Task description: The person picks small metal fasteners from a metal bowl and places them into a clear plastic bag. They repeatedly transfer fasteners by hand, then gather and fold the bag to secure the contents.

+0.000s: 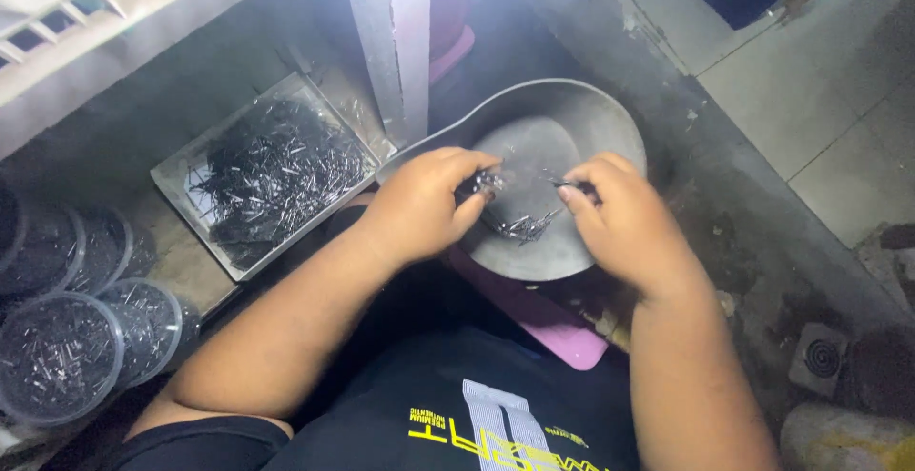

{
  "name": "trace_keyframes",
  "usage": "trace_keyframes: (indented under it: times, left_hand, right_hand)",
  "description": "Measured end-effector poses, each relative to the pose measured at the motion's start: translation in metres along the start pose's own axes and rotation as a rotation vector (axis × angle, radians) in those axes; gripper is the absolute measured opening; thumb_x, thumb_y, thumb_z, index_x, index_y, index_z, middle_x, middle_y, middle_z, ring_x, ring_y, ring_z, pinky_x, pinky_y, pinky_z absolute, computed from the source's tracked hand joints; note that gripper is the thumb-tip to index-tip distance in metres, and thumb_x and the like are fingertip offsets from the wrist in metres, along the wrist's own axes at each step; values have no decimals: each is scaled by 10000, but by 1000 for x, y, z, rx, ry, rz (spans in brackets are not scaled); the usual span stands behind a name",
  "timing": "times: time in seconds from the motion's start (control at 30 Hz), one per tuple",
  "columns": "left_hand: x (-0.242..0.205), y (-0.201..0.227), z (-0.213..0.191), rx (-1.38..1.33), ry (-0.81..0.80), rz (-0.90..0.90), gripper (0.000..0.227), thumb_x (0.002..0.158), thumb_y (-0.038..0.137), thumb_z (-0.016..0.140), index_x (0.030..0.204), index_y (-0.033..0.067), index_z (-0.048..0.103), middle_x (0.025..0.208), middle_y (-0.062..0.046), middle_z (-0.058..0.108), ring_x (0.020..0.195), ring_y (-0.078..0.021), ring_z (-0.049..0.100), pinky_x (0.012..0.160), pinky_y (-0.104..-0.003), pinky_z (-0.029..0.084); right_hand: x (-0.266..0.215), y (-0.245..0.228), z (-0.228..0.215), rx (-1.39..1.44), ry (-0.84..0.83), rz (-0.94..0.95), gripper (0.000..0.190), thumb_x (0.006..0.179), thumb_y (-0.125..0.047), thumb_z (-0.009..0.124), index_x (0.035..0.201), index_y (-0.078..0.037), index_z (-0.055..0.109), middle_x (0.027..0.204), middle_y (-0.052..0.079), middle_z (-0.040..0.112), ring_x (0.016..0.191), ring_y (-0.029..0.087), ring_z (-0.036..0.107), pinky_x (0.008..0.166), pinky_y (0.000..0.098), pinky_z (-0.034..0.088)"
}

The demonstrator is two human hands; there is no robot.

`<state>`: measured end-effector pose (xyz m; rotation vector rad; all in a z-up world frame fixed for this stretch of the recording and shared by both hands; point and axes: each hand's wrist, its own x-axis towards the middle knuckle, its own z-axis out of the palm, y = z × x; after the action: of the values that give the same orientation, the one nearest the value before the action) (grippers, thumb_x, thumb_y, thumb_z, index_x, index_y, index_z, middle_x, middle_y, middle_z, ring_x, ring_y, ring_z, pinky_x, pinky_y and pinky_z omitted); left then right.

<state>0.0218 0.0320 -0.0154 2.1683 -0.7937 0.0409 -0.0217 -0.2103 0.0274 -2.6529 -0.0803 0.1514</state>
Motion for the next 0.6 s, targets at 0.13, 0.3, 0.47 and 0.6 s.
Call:
trace_keyframes:
  times: [0.13,0.3,0.47,0.6]
  left_hand:
    - [5,2,1,33,-45,-36,343,893,123,720,1228,52,695,1110,-148,737,1083,-338,709,936,-425,570]
    - [7,0,13,67,-23,-41,312,888,220,678,1186,133,706,1088,-83,740,1019,-322,679,904,-430,518]
    - [7,4,19,103,-46,-71,327,890,209,664,1210,153,690,1094,-75,732,1004,-338,668,856,-456,526]
    - [9,5,18,112,-74,-118,320,891,222,665,1202,153,695,1083,-82,732,1000,-350,668,841,-473,527]
  right_hand:
    - [-5,-25,-33,-39,-13,57,284,1041,-220,576,1226,-37,691,995,144,686,979,295,733,790,385,612]
    - [-8,-19,-40,-330,20,-75,190,989,-286,586,1054,-141,691,1067,25,703,864,342,678,686,508,520]
    - [-9,-33,-45,-449,35,-88,184,987,-296,586,960,-122,639,937,92,659,705,420,646,550,569,454]
    - [-6,-27,-37,-517,143,-118,193,987,-286,614,943,-98,603,895,125,629,661,455,621,491,581,436]
